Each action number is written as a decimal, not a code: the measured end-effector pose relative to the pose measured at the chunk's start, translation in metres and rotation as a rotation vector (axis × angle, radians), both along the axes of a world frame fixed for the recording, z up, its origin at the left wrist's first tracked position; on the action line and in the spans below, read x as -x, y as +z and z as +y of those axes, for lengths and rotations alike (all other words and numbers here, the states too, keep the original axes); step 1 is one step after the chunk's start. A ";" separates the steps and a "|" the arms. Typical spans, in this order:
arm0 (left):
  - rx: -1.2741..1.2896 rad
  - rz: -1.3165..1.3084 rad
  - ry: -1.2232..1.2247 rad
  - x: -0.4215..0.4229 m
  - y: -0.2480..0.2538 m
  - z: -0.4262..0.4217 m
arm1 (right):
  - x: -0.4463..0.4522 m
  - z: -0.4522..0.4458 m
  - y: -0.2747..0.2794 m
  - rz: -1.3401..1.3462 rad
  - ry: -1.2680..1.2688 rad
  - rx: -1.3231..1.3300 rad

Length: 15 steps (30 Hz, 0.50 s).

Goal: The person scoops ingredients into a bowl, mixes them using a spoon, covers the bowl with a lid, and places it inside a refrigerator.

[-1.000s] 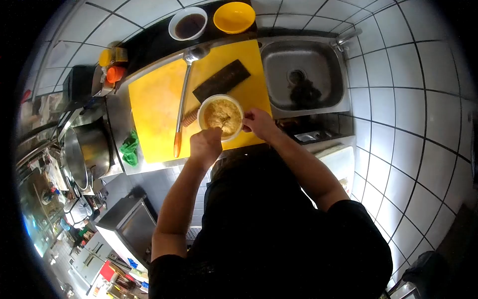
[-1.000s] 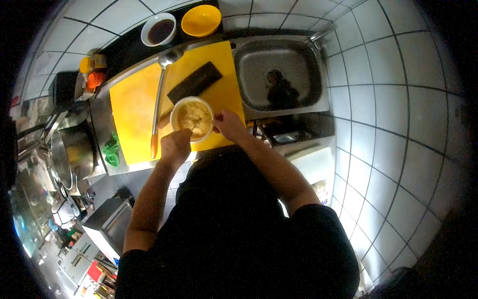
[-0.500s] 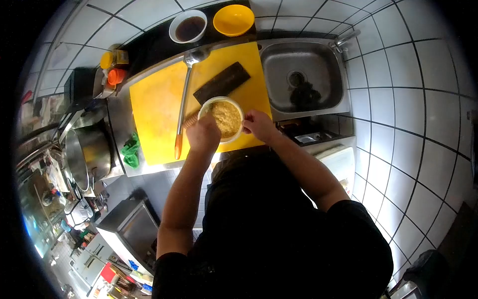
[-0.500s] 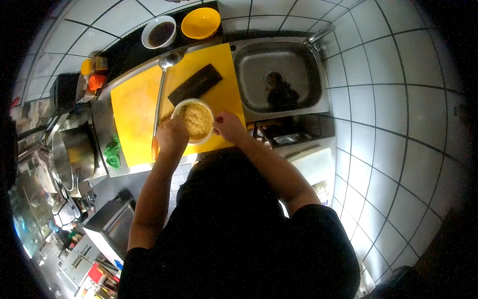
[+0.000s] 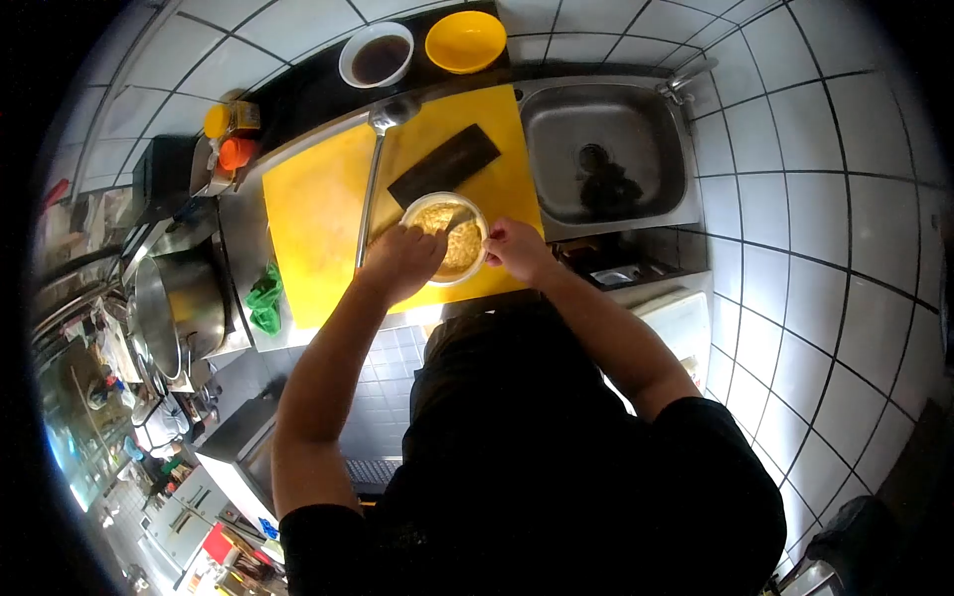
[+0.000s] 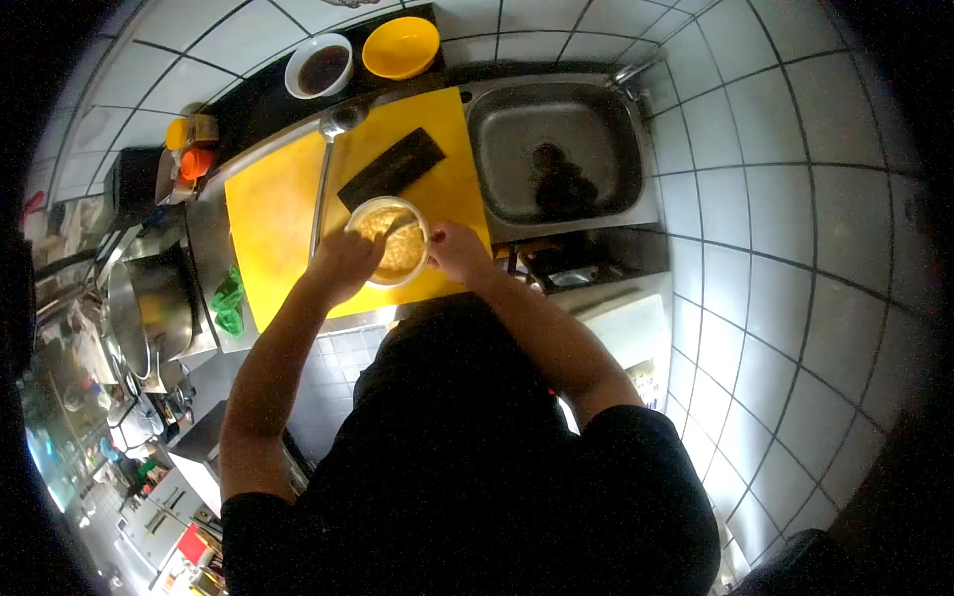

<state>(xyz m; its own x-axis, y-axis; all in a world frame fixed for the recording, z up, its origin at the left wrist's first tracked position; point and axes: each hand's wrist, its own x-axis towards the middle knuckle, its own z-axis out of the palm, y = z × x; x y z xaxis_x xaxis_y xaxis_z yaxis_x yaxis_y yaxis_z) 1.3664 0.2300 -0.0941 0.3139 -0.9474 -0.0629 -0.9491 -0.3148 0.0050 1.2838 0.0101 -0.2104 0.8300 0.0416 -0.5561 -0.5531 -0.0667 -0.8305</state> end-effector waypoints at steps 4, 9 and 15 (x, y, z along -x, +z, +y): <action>-0.243 0.130 0.298 -0.006 -0.006 -0.016 | 0.001 -0.002 -0.005 -0.012 0.010 -0.033; -0.359 0.299 0.759 0.016 0.012 -0.009 | 0.003 0.003 0.012 0.010 -0.103 -0.108; -0.030 0.644 1.107 0.043 -0.033 0.008 | 0.007 0.003 -0.004 -0.061 -0.078 -0.075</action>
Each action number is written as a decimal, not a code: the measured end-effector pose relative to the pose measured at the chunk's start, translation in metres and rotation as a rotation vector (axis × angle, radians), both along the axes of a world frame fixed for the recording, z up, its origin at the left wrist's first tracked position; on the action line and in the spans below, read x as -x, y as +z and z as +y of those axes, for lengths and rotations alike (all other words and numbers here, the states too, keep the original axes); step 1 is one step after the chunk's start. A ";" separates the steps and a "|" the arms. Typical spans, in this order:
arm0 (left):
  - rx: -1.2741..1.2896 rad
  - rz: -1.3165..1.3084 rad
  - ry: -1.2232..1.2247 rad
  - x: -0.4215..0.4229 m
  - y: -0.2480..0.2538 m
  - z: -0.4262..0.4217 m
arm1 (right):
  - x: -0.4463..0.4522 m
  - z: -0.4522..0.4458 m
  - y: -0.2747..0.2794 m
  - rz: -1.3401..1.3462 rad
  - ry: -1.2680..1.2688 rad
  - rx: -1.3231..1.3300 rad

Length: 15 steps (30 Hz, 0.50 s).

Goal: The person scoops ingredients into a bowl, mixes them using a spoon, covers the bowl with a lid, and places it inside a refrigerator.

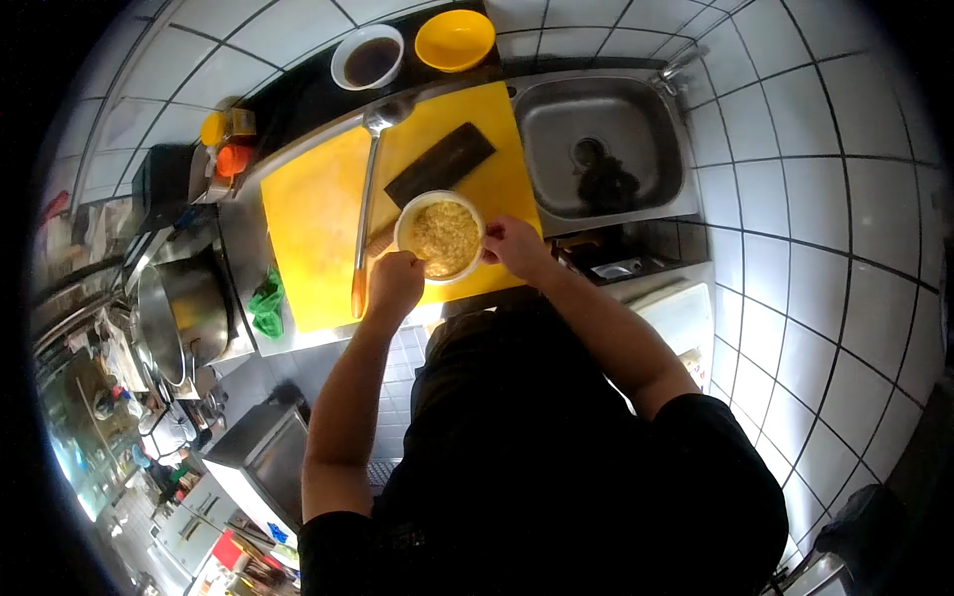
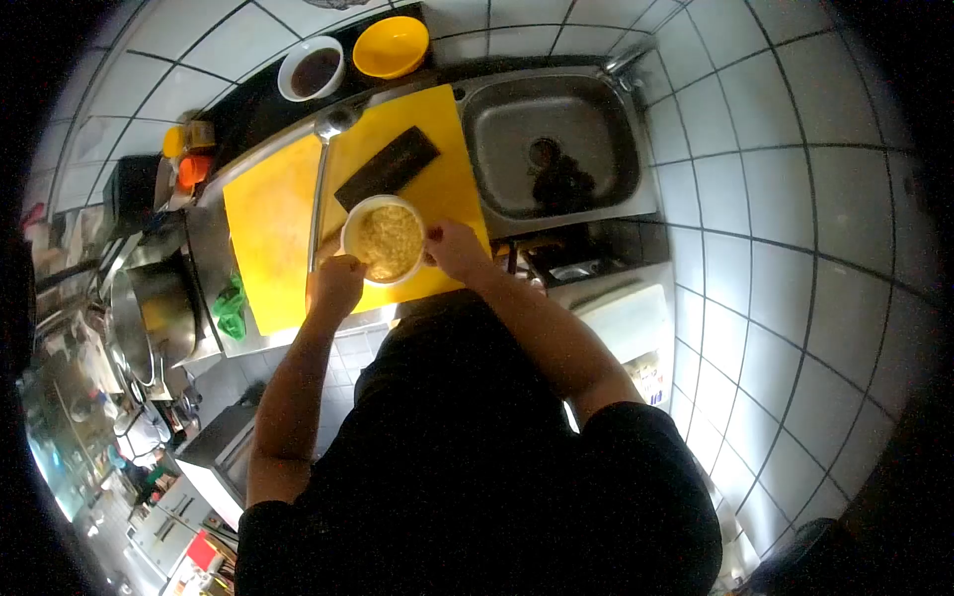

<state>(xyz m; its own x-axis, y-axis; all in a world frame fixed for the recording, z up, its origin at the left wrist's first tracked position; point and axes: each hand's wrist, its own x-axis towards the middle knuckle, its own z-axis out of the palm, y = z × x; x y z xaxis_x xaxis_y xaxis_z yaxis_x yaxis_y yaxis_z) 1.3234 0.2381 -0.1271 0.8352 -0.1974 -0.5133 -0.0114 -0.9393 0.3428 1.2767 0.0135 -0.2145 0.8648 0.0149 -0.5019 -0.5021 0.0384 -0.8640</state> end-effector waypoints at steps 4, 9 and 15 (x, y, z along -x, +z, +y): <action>0.312 0.109 0.375 0.009 -0.010 -0.010 | -0.003 -0.001 0.011 0.053 0.029 0.019; 0.683 0.328 0.882 0.012 -0.013 -0.014 | -0.001 -0.001 0.008 0.029 -0.003 -0.041; 0.849 0.255 1.017 0.020 -0.010 0.004 | -0.003 -0.003 0.008 0.026 0.033 -0.027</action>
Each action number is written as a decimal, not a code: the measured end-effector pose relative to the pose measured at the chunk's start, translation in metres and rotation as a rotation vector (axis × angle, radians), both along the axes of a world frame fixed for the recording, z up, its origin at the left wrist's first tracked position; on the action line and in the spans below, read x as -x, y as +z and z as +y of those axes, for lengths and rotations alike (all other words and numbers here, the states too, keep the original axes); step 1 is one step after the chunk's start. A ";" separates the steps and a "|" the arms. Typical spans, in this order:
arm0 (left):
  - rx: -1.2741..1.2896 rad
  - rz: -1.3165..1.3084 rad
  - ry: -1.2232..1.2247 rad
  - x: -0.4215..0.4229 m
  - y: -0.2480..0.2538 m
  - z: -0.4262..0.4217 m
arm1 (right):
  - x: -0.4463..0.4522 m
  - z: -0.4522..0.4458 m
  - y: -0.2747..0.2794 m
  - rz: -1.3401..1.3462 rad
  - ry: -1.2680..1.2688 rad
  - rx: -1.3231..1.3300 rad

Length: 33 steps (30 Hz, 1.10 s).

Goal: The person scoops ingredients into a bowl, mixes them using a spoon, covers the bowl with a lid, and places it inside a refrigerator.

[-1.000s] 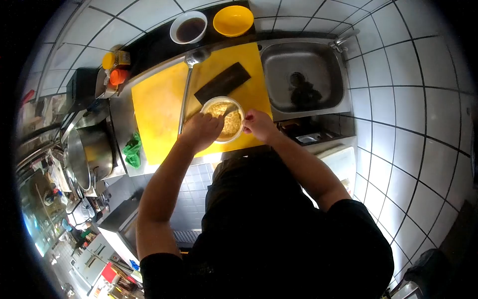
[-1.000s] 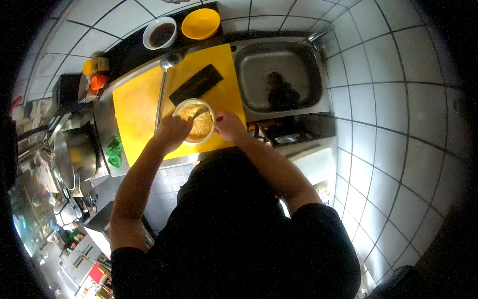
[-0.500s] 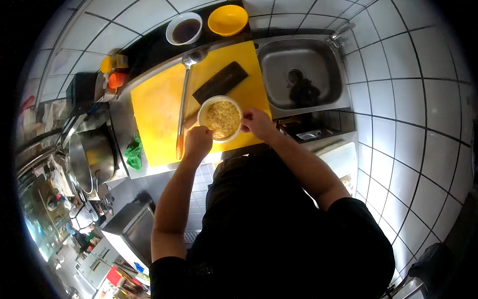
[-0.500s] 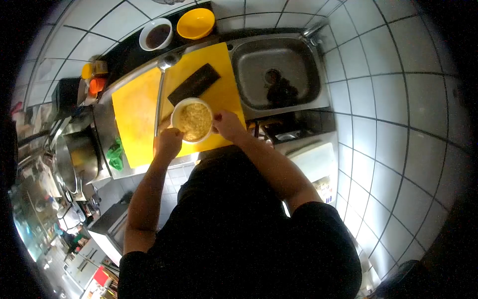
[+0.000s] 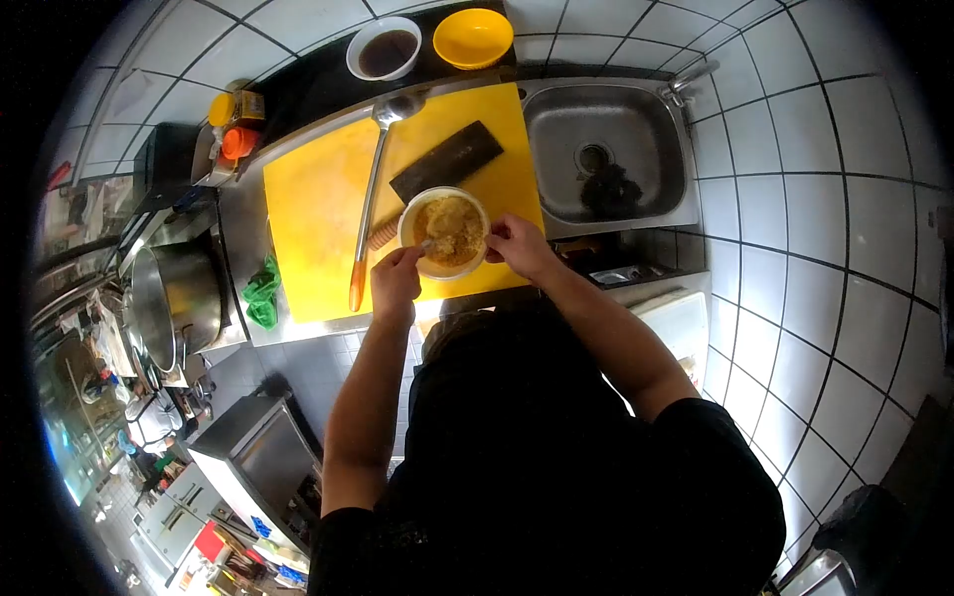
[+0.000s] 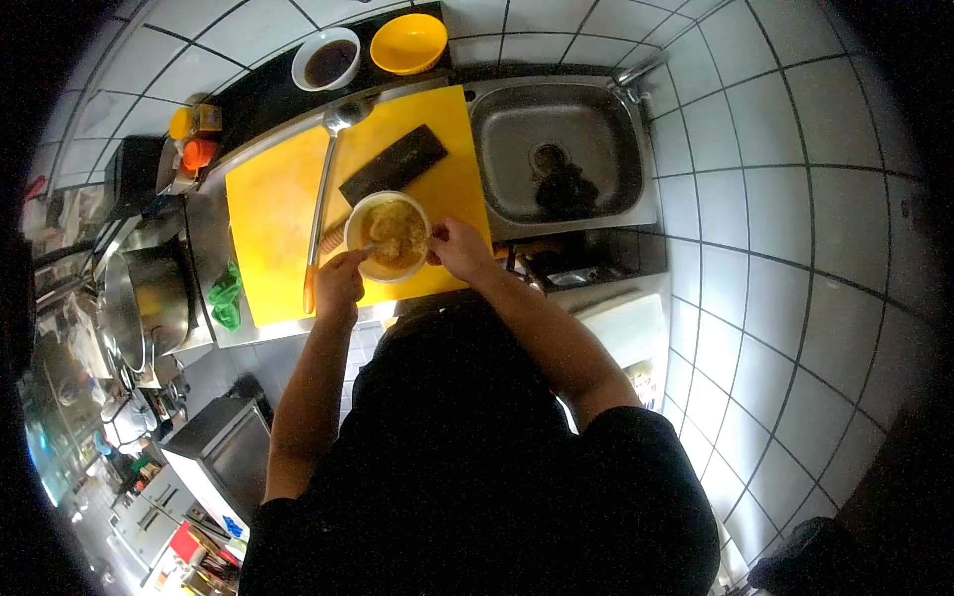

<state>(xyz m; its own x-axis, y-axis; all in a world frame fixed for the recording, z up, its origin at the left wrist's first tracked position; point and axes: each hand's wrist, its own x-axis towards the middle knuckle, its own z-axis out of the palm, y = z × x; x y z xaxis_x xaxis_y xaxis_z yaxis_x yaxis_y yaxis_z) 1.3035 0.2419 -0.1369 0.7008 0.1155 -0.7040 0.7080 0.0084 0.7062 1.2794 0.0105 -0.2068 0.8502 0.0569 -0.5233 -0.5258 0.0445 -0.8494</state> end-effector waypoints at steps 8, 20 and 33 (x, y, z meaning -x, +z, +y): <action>-0.788 -0.866 -0.437 0.020 0.023 0.011 | -0.003 0.002 0.018 0.092 -0.051 -0.049; -1.133 -1.094 -0.886 -0.019 -0.006 -0.014 | -0.003 0.002 0.018 0.068 -0.008 -0.034; -1.148 -0.793 -1.158 -0.023 0.028 -0.008 | 0.000 0.002 0.004 0.041 -0.042 -0.055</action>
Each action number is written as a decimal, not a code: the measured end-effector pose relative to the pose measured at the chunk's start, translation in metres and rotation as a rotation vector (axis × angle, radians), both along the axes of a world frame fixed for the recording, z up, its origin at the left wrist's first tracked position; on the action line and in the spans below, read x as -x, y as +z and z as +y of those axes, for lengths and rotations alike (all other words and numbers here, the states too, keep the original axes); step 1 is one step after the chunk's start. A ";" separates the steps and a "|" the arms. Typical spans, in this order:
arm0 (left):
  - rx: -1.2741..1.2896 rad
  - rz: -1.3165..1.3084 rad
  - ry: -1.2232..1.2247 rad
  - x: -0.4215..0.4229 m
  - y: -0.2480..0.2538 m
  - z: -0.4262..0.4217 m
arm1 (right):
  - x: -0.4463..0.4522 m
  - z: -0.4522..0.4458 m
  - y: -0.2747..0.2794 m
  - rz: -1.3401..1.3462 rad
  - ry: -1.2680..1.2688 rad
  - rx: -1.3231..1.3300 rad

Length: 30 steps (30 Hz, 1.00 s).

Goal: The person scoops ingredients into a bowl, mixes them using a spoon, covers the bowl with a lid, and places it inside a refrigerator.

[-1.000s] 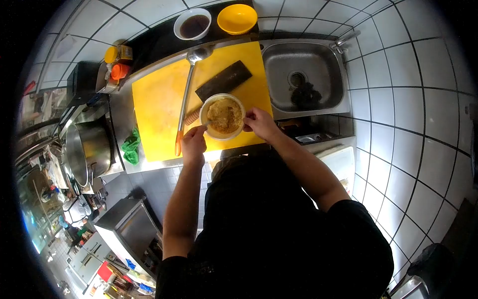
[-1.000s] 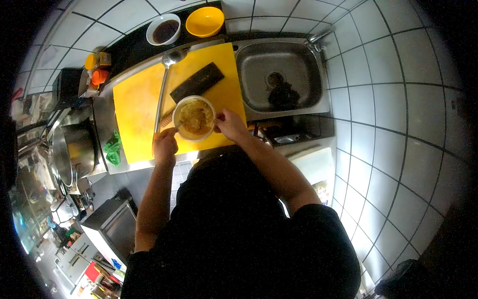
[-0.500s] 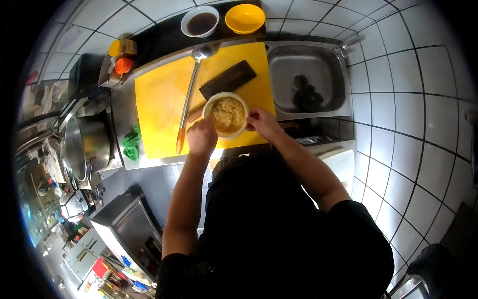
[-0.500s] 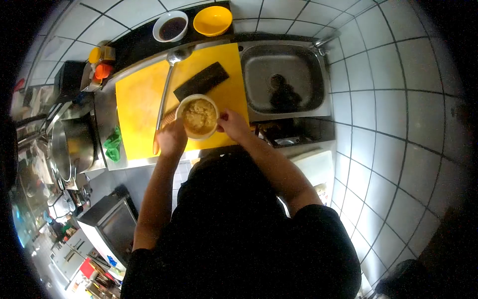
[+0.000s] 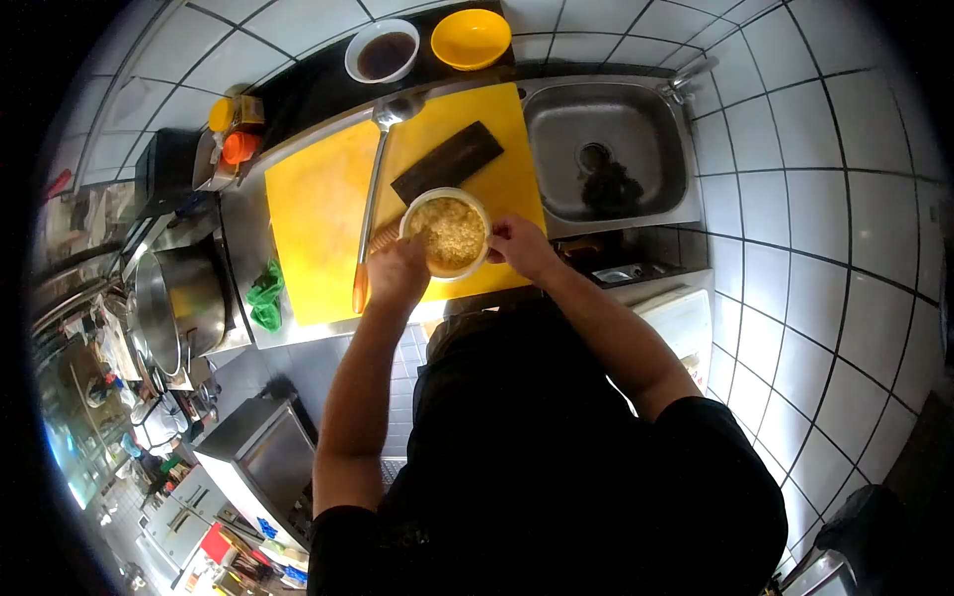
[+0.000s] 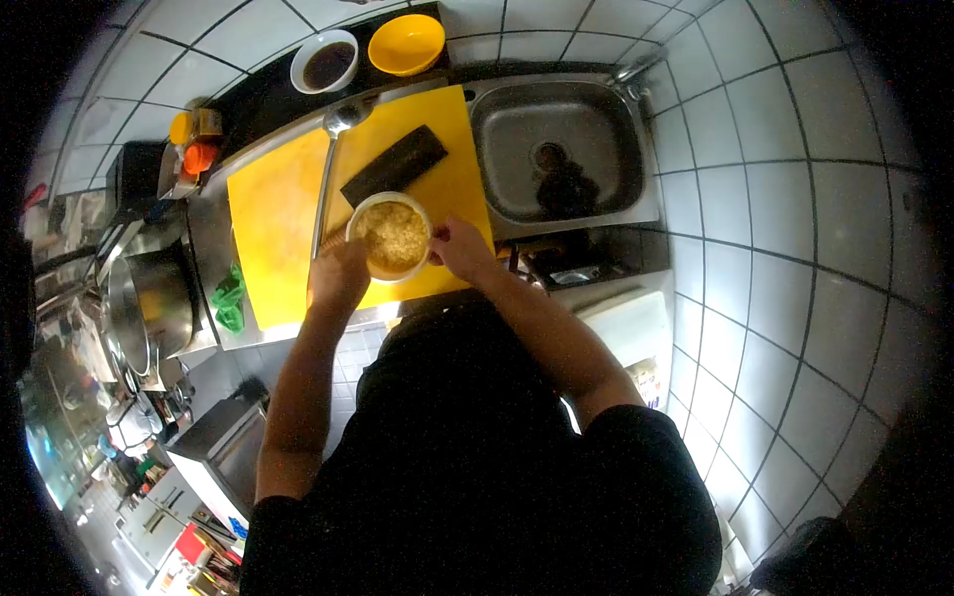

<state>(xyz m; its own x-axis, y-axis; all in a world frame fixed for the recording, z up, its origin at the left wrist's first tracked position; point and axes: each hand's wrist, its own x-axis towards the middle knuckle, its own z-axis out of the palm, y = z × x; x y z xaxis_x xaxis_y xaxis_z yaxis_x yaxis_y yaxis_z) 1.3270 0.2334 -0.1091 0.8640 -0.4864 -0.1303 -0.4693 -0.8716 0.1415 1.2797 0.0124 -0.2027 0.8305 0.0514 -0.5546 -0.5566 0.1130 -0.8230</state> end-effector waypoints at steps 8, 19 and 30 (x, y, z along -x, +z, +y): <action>0.161 -0.025 -0.096 0.022 -0.018 0.010 | 0.000 -0.003 -0.003 -0.006 0.047 0.056; 0.358 0.157 0.413 0.019 -0.024 0.012 | 0.001 -0.004 0.006 -0.007 0.070 0.110; 0.511 0.274 0.507 0.020 -0.032 0.018 | -0.003 -0.001 0.013 0.025 0.007 0.057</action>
